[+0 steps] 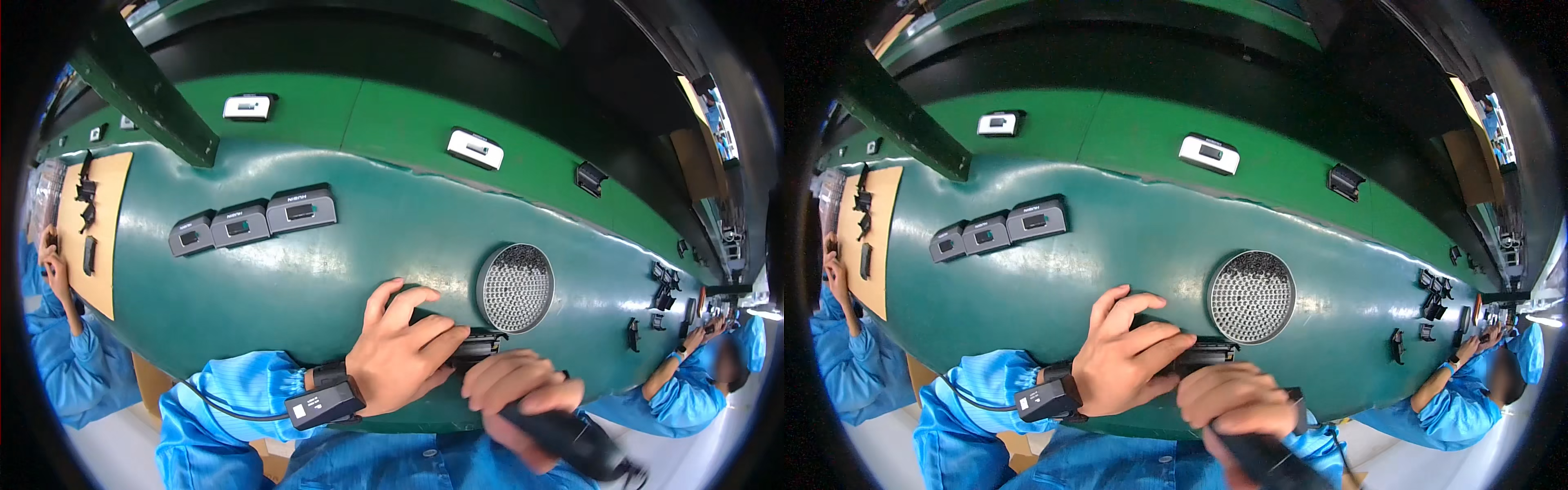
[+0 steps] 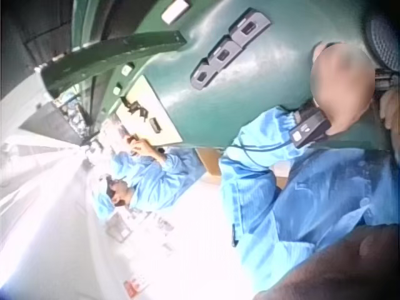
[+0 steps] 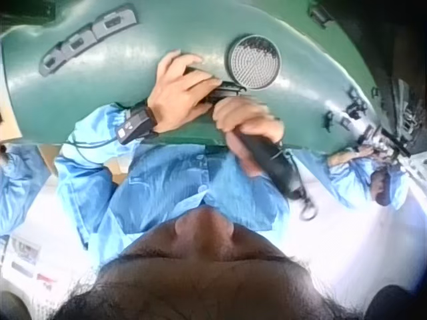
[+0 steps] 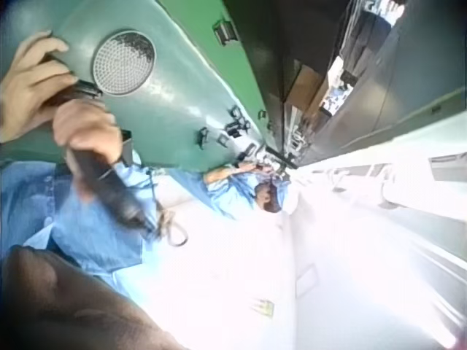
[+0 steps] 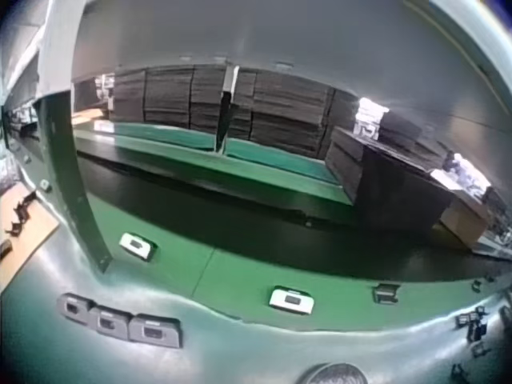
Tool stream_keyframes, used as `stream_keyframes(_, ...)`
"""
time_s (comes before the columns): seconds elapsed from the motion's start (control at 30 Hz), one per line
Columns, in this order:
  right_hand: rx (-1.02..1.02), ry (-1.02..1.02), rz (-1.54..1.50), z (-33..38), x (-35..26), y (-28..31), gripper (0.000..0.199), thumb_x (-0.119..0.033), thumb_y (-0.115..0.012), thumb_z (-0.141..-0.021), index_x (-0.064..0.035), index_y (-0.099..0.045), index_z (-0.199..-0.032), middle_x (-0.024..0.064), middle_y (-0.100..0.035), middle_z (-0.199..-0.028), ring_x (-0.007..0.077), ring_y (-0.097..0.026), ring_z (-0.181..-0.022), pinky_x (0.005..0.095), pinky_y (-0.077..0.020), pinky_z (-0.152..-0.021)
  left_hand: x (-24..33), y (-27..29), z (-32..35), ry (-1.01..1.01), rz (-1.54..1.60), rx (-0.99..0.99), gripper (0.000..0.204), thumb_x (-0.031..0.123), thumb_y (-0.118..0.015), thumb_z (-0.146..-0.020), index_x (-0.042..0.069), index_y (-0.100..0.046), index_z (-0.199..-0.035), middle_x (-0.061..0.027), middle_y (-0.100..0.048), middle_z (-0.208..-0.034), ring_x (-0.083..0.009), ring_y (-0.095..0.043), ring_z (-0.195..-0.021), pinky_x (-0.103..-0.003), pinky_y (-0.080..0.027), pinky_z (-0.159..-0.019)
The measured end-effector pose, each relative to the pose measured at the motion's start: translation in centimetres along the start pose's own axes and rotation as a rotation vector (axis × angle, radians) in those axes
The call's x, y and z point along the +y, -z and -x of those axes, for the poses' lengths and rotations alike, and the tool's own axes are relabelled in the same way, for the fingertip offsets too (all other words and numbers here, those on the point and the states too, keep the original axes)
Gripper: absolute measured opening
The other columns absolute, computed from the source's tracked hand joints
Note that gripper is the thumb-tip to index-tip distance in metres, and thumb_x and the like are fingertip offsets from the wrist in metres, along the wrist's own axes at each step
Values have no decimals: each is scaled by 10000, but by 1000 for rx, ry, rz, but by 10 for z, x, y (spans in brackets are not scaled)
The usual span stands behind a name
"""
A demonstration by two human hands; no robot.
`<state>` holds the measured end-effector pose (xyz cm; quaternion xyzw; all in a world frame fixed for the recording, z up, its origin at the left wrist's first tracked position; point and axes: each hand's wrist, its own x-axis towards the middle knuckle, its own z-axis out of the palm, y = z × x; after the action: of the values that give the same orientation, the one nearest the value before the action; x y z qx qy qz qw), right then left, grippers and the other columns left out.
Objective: Using an electric screwdriver to assemble small plastic housings at a factory workbench.
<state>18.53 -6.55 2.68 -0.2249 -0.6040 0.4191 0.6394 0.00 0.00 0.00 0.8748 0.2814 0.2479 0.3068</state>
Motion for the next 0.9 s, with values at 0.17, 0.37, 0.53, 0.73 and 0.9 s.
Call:
stream_keyframes(0.17, 483, 168, -82, -22, -57, 54, 596, -647, -603, -945, -111, -457, -1164, 127, -559, -780, 267, -561, -572, 423, -506, -503, 34, -3, -15, 49, -47, 67, 370, 80, -771, -696, 135, -689, -1052, -5, -679, -1123, -284, -539, -1252, -576, -301, -1126)
stream_keyframes(0.37, 791, 207, 185, -11, -60, 171, 670, -774, -426, -951, -157, -482, -1205, 48, -510, -745, 188, -516, -554, 358, -460, -512, 61, -21, -38, -84, 58, 52, 342, -86, -691, -666, 96, -623, -948, -24, -720, -1041, -278, -669, -1059, -564, -332, -1118)
stream_keyframes(0.53, 998, 60, 126, -19, -65, 214, 574, -665, -452, -1010, -111, -495, -1155, 61, -536, -732, 198, -527, -576, 385, -474, -574, 93, -34, -50, -220, 156, 293, 318, -196, -578, -663, 90, -513, -785, -76, -776, -926, -270, -737, -902, -523, -437, -1028)
stream_keyframes(0.73, 989, 69, 147, -19, -95, 215, 592, -650, -450, -1018, -77, -472, -1166, 68, -534, -732, 192, -543, -583, 379, -485, -574, 135, -13, -65, -223, 92, 304, 327, -200, -566, -648, 111, -508, -733, -72, -778, -914, -258, -738, -934, -471, -439, -988)
stream_keyframes(0.9, 913, 80, 188, -18, -126, 213, 620, -653, -484, -1002, -63, -449, -1188, 73, -537, -743, 186, -554, -588, 370, -506, -569, 138, 41, -129, 37, -233, 291, 345, -136, -623, -791, 8, -522, -1088, -155, -705, -982, -303, -698, -894, -369, -543, -835)
